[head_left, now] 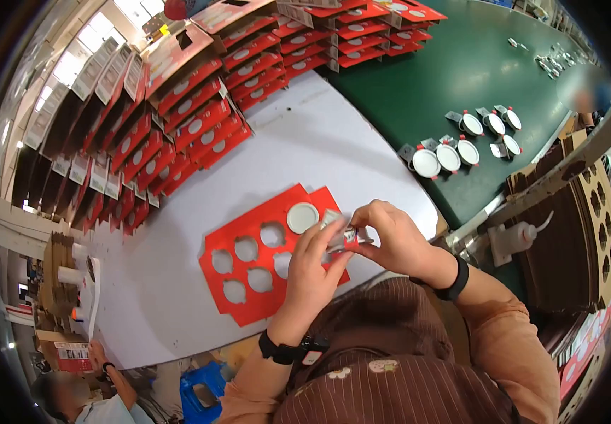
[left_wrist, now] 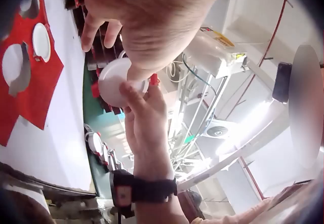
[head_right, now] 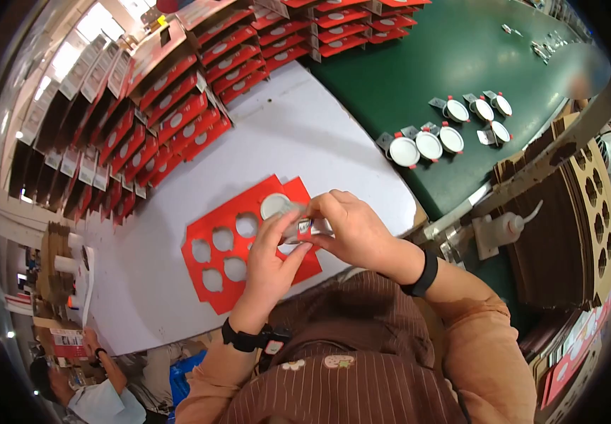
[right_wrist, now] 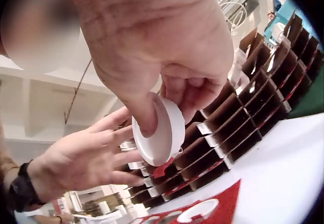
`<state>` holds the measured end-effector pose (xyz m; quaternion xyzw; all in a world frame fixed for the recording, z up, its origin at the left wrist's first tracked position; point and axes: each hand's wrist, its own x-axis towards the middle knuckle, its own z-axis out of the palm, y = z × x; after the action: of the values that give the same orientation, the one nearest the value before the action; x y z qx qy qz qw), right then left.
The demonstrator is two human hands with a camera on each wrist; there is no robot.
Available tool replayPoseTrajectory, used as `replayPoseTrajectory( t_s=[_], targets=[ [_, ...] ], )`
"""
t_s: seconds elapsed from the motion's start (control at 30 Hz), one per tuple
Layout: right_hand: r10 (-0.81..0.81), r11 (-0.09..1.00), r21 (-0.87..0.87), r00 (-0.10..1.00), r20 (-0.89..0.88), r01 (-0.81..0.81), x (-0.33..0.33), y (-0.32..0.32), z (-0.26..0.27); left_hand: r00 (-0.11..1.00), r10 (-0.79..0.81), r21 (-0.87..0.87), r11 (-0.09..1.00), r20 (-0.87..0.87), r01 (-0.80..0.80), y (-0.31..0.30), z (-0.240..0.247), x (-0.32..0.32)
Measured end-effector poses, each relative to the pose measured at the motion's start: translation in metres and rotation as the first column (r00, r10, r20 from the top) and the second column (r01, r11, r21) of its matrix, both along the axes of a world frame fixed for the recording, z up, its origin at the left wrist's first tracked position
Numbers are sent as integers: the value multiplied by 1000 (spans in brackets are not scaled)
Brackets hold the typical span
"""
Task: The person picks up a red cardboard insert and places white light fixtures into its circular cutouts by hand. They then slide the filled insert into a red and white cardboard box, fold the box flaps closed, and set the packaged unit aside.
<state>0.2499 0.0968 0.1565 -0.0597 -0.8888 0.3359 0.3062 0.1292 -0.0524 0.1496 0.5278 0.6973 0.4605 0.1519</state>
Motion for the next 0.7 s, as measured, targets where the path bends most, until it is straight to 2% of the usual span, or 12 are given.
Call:
replayPoseTrajectory(
  t_s=[0.03,0.17,0.27,0.33,0.37,0.4,0.43,0.5,0.53,0.6,0.63,0.7],
  targets=[
    [-1,1000,15,999,37,0,10,-8,6,986,-71,-35,996,153,77,-5,-7,1],
    [269,857,-472,961,68,-207,52,-9,19,906,-155,78,988,393,135,-23,-15,13],
    [323,806,-558,937,132,-199,61,-19,20,911,-229,72,973,342,218,-33,0,25],
    [359,770,-583,931,61,-259,64,-22,17,832,-260,44,961,490,275,-46,-17,26],
    [406,770,-557,912,50,-312,65,-21,8,784,-206,-103,941,586,324,-49,-18,24],
    [468,691,-594,881,-68,-413,63,-23,-7,654,-184,-22,956,734,294,-51,-15,36],
    [511,674,-619,860,-5,-404,67,-25,-7,574,-314,122,930,756,348,-50,-16,40],
    [530,520,-788,848,-5,-330,75,-33,-14,484,-220,97,959,847,266,-55,-17,50],
    [500,535,-782,866,-10,-318,79,-38,-21,466,-246,115,950,850,291,-60,-24,48],
    [507,384,-844,849,-147,-375,79,-43,-29,461,-279,142,940,842,309,-60,-29,43],
    [505,392,-838,850,-149,-380,80,-43,-35,462,-339,154,907,819,393,-56,-32,41],
    [418,236,-920,887,-195,-313,83,-46,-41,461,-394,158,869,796,470,-50,-34,45]
  ],
)
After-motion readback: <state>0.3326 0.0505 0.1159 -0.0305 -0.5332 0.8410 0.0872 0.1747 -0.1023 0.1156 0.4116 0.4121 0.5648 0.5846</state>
